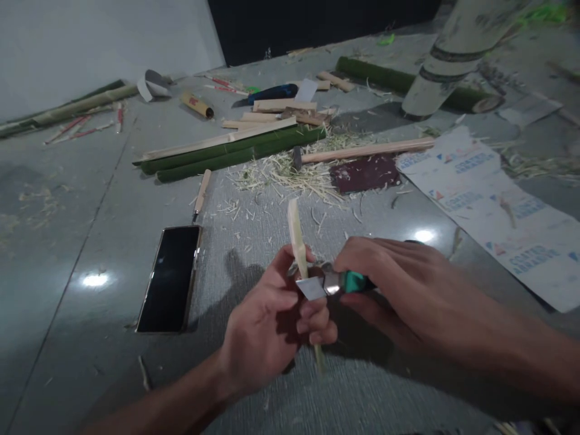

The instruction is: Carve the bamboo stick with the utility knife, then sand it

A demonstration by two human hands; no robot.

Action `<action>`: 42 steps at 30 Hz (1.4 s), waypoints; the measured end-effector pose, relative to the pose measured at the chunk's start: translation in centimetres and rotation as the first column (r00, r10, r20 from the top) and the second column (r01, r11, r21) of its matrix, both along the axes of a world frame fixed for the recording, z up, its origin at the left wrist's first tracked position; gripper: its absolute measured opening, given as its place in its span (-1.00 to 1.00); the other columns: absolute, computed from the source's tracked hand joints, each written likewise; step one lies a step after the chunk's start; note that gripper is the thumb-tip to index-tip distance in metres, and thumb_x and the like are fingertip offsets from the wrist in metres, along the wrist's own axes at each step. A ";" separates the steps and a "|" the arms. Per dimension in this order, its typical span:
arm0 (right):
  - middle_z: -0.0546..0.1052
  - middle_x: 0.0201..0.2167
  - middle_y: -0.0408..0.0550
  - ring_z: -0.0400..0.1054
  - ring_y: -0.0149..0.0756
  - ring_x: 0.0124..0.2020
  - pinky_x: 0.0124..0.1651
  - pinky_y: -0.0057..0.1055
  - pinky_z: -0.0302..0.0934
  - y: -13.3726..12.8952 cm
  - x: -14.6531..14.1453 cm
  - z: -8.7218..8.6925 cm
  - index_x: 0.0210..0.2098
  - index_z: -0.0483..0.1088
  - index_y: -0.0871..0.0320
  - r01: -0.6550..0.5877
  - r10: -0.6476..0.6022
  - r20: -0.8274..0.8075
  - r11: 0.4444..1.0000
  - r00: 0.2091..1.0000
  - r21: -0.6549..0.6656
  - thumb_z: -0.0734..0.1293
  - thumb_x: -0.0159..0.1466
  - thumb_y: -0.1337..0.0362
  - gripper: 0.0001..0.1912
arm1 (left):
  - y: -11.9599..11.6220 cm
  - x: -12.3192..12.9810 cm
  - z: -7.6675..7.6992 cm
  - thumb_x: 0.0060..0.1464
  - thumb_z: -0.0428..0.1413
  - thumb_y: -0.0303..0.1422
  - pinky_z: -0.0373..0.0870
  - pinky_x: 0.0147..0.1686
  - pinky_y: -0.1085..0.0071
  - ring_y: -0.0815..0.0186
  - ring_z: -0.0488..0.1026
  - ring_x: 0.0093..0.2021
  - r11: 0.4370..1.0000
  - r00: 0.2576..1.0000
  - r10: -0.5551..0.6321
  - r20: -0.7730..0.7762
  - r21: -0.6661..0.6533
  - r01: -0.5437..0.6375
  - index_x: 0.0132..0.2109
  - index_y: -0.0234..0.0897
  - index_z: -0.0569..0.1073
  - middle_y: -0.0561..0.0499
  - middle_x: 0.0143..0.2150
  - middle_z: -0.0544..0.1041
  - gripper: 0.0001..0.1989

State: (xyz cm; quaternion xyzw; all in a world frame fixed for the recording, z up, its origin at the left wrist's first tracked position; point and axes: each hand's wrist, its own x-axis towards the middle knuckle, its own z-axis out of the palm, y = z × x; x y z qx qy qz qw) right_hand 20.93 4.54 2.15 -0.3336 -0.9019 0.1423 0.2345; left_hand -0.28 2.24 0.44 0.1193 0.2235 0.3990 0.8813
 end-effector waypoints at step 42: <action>0.54 -0.25 0.02 0.37 -0.23 -0.29 -0.30 -0.31 0.17 -0.4 -0.2 -1.2 -0.15 0.37 0.19 0.002 -0.014 0.099 0.993 0.995 0.118 0.22 0.46 0.44 -0.89 | -1.2 1.1 -0.2 0.35 0.18 -0.15 0.07 -0.66 0.70 0.59 0.02 -0.66 0.986 0.759 0.030 -0.650 0.143 0.084 0.01 -0.11 0.21 0.27 -0.50 0.33 -0.69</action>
